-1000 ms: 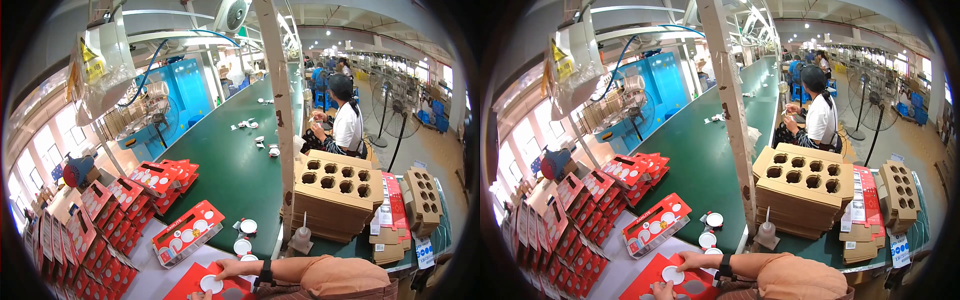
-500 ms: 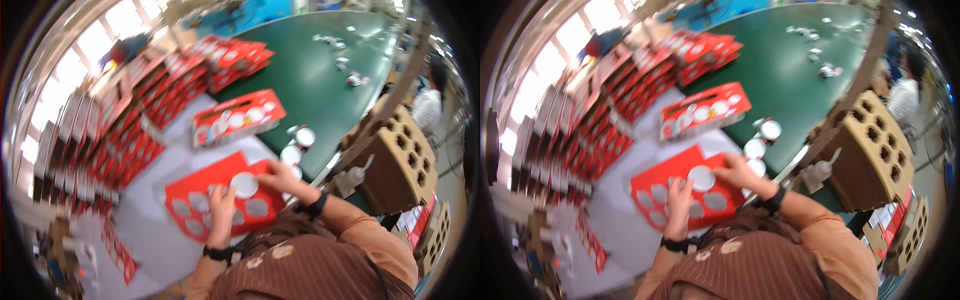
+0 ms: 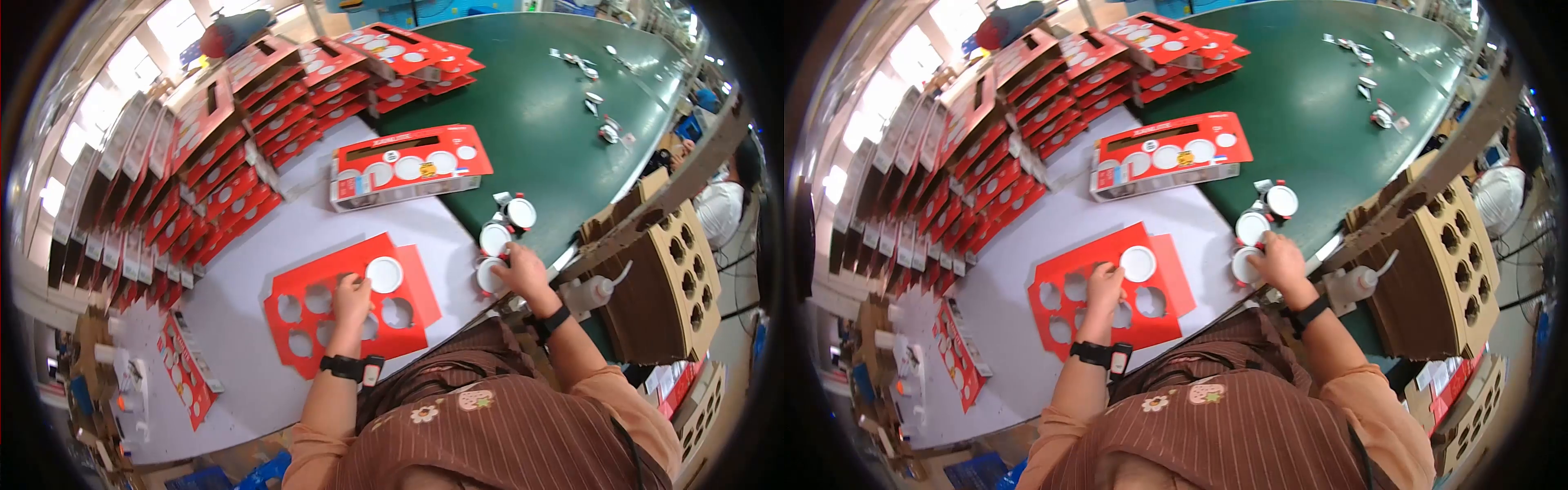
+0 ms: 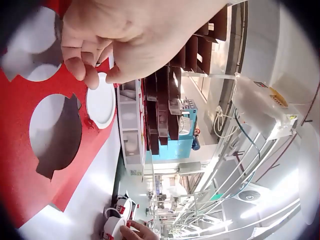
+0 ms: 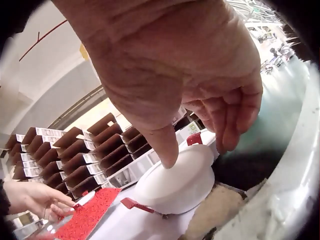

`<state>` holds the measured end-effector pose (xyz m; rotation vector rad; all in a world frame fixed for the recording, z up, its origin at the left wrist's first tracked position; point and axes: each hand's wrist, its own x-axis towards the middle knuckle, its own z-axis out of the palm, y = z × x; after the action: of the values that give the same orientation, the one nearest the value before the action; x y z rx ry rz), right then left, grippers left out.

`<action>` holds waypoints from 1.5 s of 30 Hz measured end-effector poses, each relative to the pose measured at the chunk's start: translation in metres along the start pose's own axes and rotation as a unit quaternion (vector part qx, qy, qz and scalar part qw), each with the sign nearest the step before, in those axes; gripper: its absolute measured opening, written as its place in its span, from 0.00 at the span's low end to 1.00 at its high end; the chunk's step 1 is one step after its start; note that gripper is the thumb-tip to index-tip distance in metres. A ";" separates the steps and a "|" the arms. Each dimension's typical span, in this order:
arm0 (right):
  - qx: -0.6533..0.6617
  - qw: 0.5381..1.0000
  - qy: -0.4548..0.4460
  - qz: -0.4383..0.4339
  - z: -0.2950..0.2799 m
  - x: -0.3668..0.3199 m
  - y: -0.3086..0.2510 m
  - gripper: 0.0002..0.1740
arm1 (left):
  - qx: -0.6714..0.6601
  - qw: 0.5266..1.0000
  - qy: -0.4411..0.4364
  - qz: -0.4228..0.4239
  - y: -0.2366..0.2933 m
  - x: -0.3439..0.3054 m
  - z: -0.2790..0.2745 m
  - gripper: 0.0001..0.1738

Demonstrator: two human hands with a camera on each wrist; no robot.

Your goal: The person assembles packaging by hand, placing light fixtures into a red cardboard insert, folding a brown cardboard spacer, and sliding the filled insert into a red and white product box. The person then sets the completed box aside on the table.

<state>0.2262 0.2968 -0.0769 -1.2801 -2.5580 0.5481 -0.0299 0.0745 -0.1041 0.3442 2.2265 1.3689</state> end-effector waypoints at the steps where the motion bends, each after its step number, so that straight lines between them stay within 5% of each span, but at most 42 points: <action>1: 0.023 1.000 0.008 0.002 0.001 0.000 0.001 0.26 | -0.002 1.000 -0.013 0.004 0.001 -0.002 0.001 0.23; 5: 0.093 0.990 -0.098 0.038 0.015 0.002 0.008 0.27 | -0.041 0.997 -0.069 0.017 -0.025 0.014 -0.013 0.24; 6: 0.078 0.980 -0.163 0.085 0.012 0.003 0.000 0.27 | 0.038 0.982 0.091 0.162 -0.031 0.007 -0.003 0.26; 8: 0.078 0.986 -0.145 0.017 0.023 0.000 0.002 0.31 | 0.013 0.976 0.111 0.185 -0.035 0.009 0.004 0.26; 9: 0.141 0.986 -0.093 -0.014 0.042 -0.003 0.010 0.35 | 0.081 0.972 0.059 0.214 -0.057 0.026 0.003 0.35; 10: 0.136 0.985 -0.106 0.017 0.024 -0.008 -0.007 0.37 | 0.030 0.990 -0.040 0.131 -0.068 0.037 0.003 0.32; 11: 0.179 0.977 -0.111 0.020 0.019 -0.009 -0.014 0.36 | -0.110 0.959 -0.030 0.261 -0.073 0.027 0.023 0.13; 12: 0.222 0.967 -0.122 0.020 0.019 -0.007 -0.019 0.35 | -0.001 0.948 -0.095 0.303 -0.057 0.018 0.030 0.25; 13: 0.224 0.967 -0.118 -0.015 0.027 -0.004 -0.024 0.34 | -0.096 0.973 -0.210 -0.024 -0.010 -0.017 0.027 0.28; 15: 0.220 0.964 -0.130 -0.069 0.020 -0.003 -0.040 0.32 | 0.035 0.943 -0.240 0.227 -0.068 0.021 0.055 0.32; 18: 0.270 0.940 -0.105 -0.181 0.019 -0.005 -0.062 0.22 | 0.134 0.917 -0.221 0.303 -0.022 -0.014 0.063 0.33; 22: 0.362 0.898 -0.123 -0.219 0.005 -0.011 -0.076 0.16 | -0.018 0.932 -0.327 0.159 -0.011 -0.020 0.054 0.29; 23: 0.422 0.865 -0.185 -0.197 -0.003 -0.008 -0.077 0.15 | 0.043 0.916 -0.305 0.258 -0.018 -0.013 0.053 0.26; 24: 0.478 0.825 -0.246 -0.174 -0.007 -0.006 -0.078 0.14 | 0.043 0.915 -0.304 0.261 -0.030 -0.005 0.053 0.26; 30: 0.528 0.743 -0.383 -0.149 -0.011 -0.003 -0.073 0.09 | 0.068 0.905 -0.387 0.165 -0.004 -0.030 0.037 0.24; 32: 0.544 0.726 -0.398 -0.135 -0.011 -0.003 -0.073 0.09 | -0.037 0.902 -0.351 0.250 -0.004 -0.036 0.042 0.24; 34: 0.560 0.707 -0.420 -0.102 -0.013 -0.004 -0.074 0.08 | -0.136 0.907 -0.321 0.237 0.022 -0.058 0.049 0.20; 35: 0.542 0.733 -0.394 -0.118 -0.014 -0.005 -0.074 0.08 | -0.232 0.905 -0.283 0.218 0.033 -0.070 0.046 0.17; 36: 0.527 0.749 -0.379 -0.132 -0.010 -0.006 -0.075 0.08 | -0.169 0.894 -0.367 0.193 0.022 -0.051 0.037 0.45; 37: 0.457 0.805 -0.327 -0.192 -0.008 -0.004 -0.075 0.08 | -0.087 0.888 -0.389 0.228 0.056 -0.070 0.023 0.53; 38: 0.485 0.800 -0.291 -0.200 -0.004 -0.005 -0.068 0.10 | -0.138 0.896 -0.382 0.180 0.088 -0.093 0.018 0.55; 39: 0.469 0.821 -0.262 -0.192 -0.010 -0.004 -0.066 0.11 | -0.151 0.883 -0.366 0.252 0.077 -0.083 0.022 0.53; 40: 0.531 0.793 -0.245 -0.173 -0.017 -0.008 -0.064 0.11 | -0.157 0.880 -0.353 0.275 0.091 -0.092 0.019 0.52; 41: 0.586 0.762 -0.270 -0.057 -0.034 -0.014 -0.070 0.13 | -0.137 0.901 -0.331 0.245 0.097 -0.100 0.011 0.50; 45: 0.601 0.750 -0.206 -0.183 -0.071 -0.025 -0.080 0.16 | -0.173 0.881 -0.289 0.334 0.106 -0.107 0.004 0.44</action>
<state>0.2094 0.2484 0.0207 -0.1684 -1.8019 2.0476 0.0576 0.0778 0.0182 1.2845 1.3704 1.6662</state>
